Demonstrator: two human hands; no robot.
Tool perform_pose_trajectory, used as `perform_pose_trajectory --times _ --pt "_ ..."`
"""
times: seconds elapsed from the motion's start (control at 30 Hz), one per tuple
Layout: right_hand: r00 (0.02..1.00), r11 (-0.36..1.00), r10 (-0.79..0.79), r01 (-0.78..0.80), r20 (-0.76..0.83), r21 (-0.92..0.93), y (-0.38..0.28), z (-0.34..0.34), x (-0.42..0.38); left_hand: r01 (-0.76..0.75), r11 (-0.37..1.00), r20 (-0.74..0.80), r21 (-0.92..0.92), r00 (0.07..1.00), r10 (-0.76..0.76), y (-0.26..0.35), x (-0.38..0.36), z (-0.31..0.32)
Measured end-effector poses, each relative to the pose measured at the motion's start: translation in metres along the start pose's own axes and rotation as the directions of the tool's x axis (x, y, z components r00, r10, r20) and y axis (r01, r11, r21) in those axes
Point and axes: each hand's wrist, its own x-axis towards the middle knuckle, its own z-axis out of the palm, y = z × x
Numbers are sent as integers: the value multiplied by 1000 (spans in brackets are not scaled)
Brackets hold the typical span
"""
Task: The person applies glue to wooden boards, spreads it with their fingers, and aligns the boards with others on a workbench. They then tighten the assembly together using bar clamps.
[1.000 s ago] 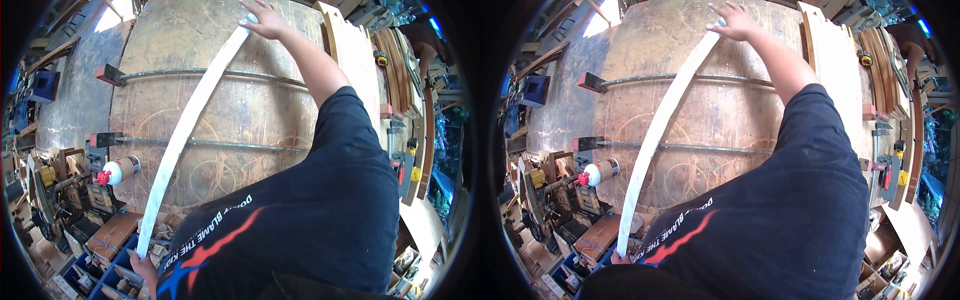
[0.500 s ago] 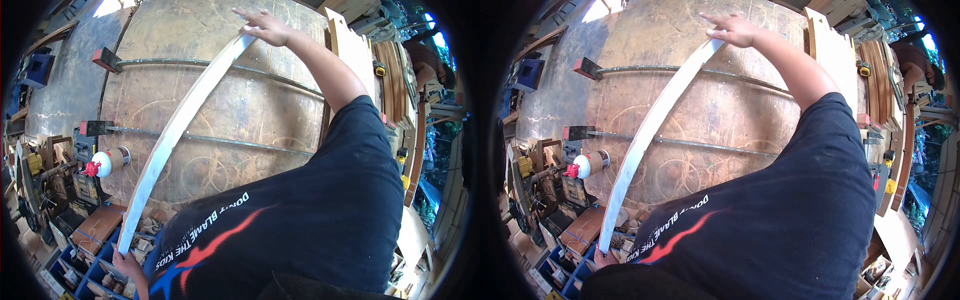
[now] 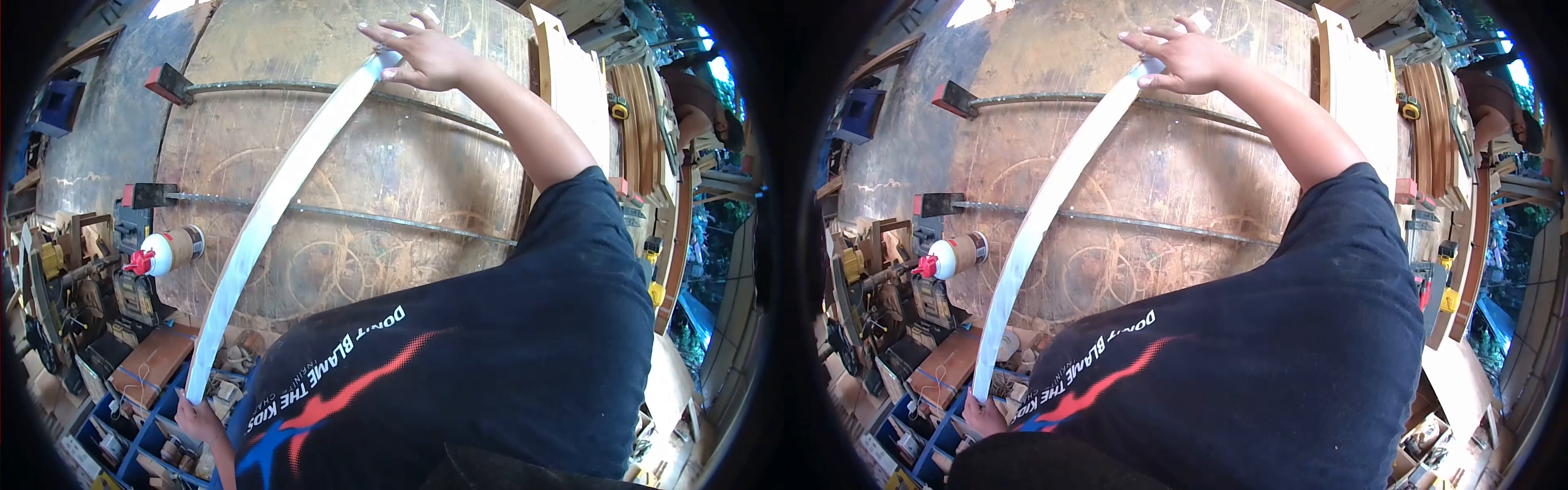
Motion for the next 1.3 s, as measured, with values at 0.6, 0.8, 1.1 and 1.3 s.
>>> perform_pose_trajectory --times 0.6,0.8,1.1,1.3 --pt "984 982 168 -172 -55 -82 -13 53 -36 38 999 124 -7 992 -37 8 -1 3" --pt "923 929 359 -368 -136 -47 -4 70 -22 -10 1000 130 -19 991 12 -2 1 5" --pt "827 836 541 -549 -152 -13 17 70 -24 -11 999 122 -44 992 16 -2 2 10" --pt "983 988 155 -153 -97 27 -37 54 -37 -25 998 241 -64 970 40 9 14 -4"
